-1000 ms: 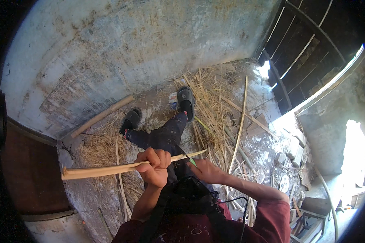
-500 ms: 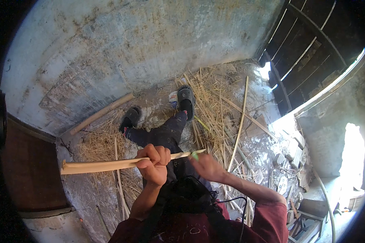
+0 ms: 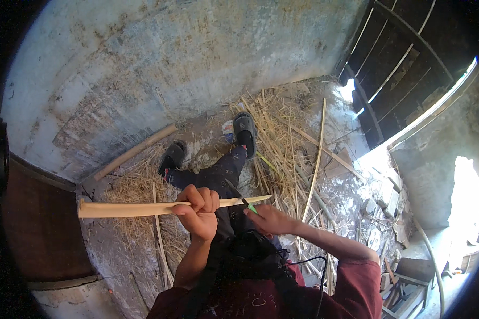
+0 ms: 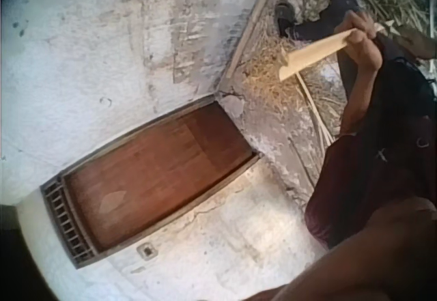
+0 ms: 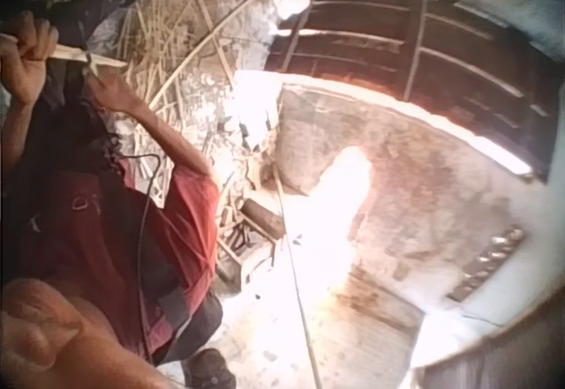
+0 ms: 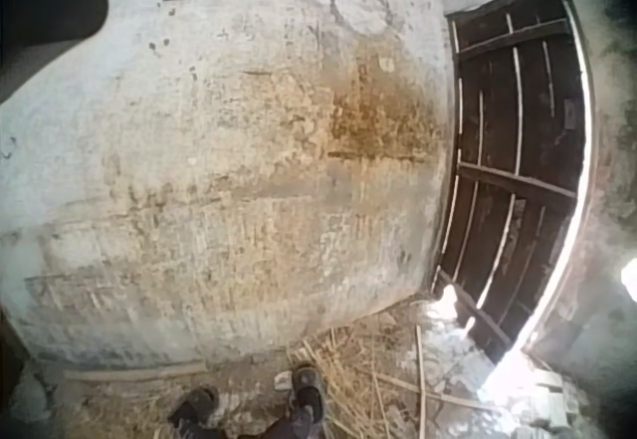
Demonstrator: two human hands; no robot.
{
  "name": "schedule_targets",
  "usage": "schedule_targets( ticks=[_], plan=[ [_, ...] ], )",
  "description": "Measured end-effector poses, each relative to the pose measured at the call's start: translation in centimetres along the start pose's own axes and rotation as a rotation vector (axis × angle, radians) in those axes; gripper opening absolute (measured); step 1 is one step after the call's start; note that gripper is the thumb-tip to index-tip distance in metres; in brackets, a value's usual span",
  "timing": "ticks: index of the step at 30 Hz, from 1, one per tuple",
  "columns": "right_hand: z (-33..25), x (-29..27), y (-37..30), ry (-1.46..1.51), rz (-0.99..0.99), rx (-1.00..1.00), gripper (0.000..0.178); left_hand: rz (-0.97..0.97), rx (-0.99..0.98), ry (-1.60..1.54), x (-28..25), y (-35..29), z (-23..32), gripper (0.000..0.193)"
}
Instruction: The person carves a wooden piece using a knife while sitting on the floor.
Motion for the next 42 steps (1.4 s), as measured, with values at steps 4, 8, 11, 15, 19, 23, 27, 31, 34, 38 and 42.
schedule_targets(
  ticks=[4,8,11,15,19,23,27,31,34,38,42],
  plan=[
    [-1.8,-0.3,-0.5,-0.174,0.127,-0.028,0.044,-0.031,0.074,-0.067,-0.8,-0.2,1.3,0.062],
    [-4.1,-0.3,-1.9,-0.502,0.374,-0.267,0.036,-0.073,0.178,-0.136,-1.6,-0.8,5.7,0.056],
    [-7.5,0.0,-3.7,-0.596,0.456,-0.271,0.036,-0.075,0.325,-0.187,-1.7,-1.2,9.8,0.056],
    [-10.5,-1.2,-5.3,-0.673,0.586,-0.36,0.033,-0.038,0.575,-0.241,-2.2,-2.4,13.1,0.06],
    [-8.8,-3.3,-5.3,-0.095,0.603,-0.275,0.035,-0.055,0.643,-0.314,-2.7,-2.8,15.0,0.06],
    [-8.0,-3.2,-3.8,0.333,0.469,-0.324,0.046,-0.046,0.669,-0.328,-2.8,-3.2,15.6,0.061],
    [-7.6,-2.1,-1.7,0.459,0.435,-0.393,0.032,-0.088,0.661,-0.279,-2.1,-3.9,15.9,0.06],
    [-9.3,-1.9,-1.0,0.959,0.367,-0.514,0.017,-0.231,0.637,-0.254,-1.9,-4.4,16.0,0.06],
    [-10.6,-2.7,-1.1,0.955,0.456,-0.492,0.018,-0.462,0.571,-0.222,-1.8,-4.7,15.8,0.056],
    [-12.5,-4.4,-1.5,0.949,0.52,-0.55,0.02,-0.333,0.509,-0.07,-3.0,-6.1,14.7,0.049],
    [-13.8,-6.5,-2.9,0.896,0.643,-0.657,0.022,-0.046,0.471,0.079,-4.8,-6.6,12.3,0.043]
  ],
)
Point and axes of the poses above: each hand's wrist, its own y-axis towards the middle knuckle, its own x-axis out of the palm, z = x × y, the point moved 5 cm from there along y, towards the middle knuckle, and after that the axes turned 5 degrees about -z, right-handed, at the moved point
